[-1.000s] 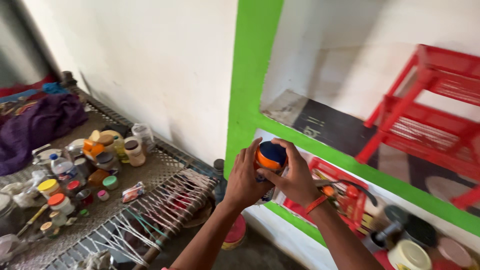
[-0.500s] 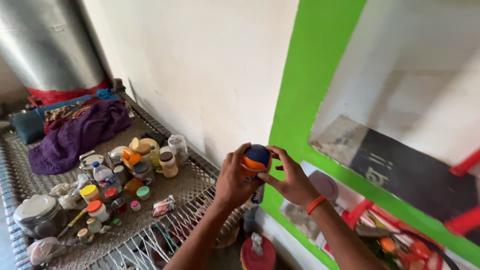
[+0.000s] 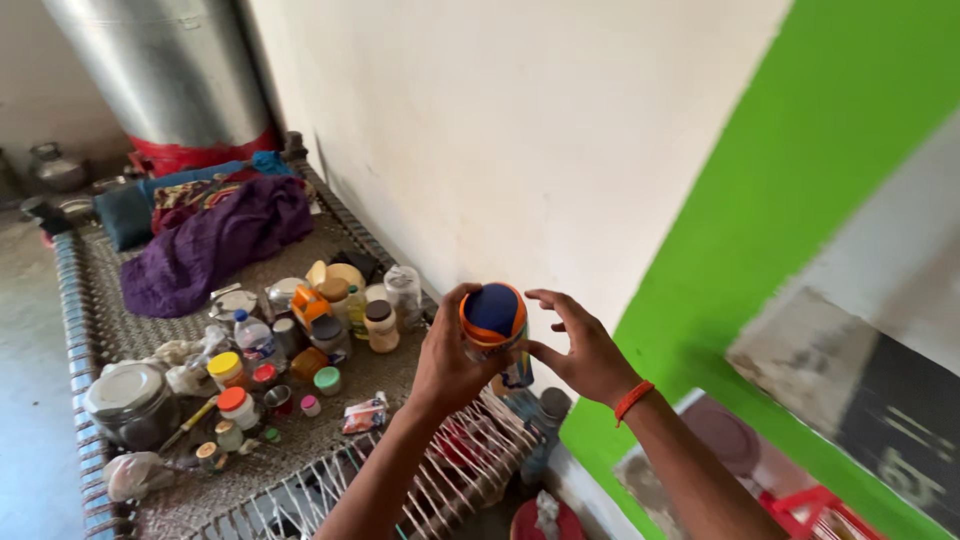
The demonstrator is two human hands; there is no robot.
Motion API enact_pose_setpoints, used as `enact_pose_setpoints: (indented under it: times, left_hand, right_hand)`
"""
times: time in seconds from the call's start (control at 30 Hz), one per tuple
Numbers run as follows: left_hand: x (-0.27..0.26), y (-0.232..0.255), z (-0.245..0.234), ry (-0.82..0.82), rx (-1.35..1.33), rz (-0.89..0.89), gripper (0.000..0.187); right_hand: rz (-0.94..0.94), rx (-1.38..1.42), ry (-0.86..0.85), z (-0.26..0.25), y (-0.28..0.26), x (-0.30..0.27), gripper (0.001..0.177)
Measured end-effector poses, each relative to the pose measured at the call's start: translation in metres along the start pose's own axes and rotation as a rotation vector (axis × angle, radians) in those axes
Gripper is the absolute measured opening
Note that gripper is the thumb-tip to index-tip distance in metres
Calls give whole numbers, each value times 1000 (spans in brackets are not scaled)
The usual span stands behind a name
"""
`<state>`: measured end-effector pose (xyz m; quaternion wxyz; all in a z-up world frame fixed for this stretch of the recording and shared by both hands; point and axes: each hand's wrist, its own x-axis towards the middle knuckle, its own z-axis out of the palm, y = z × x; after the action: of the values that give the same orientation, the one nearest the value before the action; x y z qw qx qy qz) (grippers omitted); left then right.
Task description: The person assembles a red plastic storage rack by inserting red cylindrical legs into the basket trays. They handle several jars and containers on a nearby cot, then attach the legs to the trays and place the assembled rack on a green shelf.
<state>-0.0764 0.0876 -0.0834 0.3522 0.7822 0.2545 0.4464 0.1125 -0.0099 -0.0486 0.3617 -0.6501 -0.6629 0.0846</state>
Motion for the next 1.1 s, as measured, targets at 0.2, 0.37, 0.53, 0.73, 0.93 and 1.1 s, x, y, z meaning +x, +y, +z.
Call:
enact_pose_setpoints:
  times: [0.2, 0.37, 0.53, 0.73, 0.93, 1.1]
  left_hand:
    - [32, -51, -29, -71, -53, -96, 92]
    - [76, -99, -56, -173, 35, -212, 93]
    - [102, -157, -82, -201, 46, -290, 92]
    - [120, -234, -111, -171, 100, -367, 85]
    - [123, -310, -128, -107, 265, -558, 93]
    - [130, -377, -138, -88, 437, -530, 90]
  right_hand:
    - [29, 20, -49, 49, 8, 51, 62]
    - [52, -42, -94, 75, 10, 100, 61]
    - [136, -126, -138, 79, 25, 137, 57]
    - [104, -230, -58, 70, 56, 157, 53]
    - [169, -307, -46, 73, 85, 174, 51]
    - [190, -351, -5, 82, 108, 183, 51]
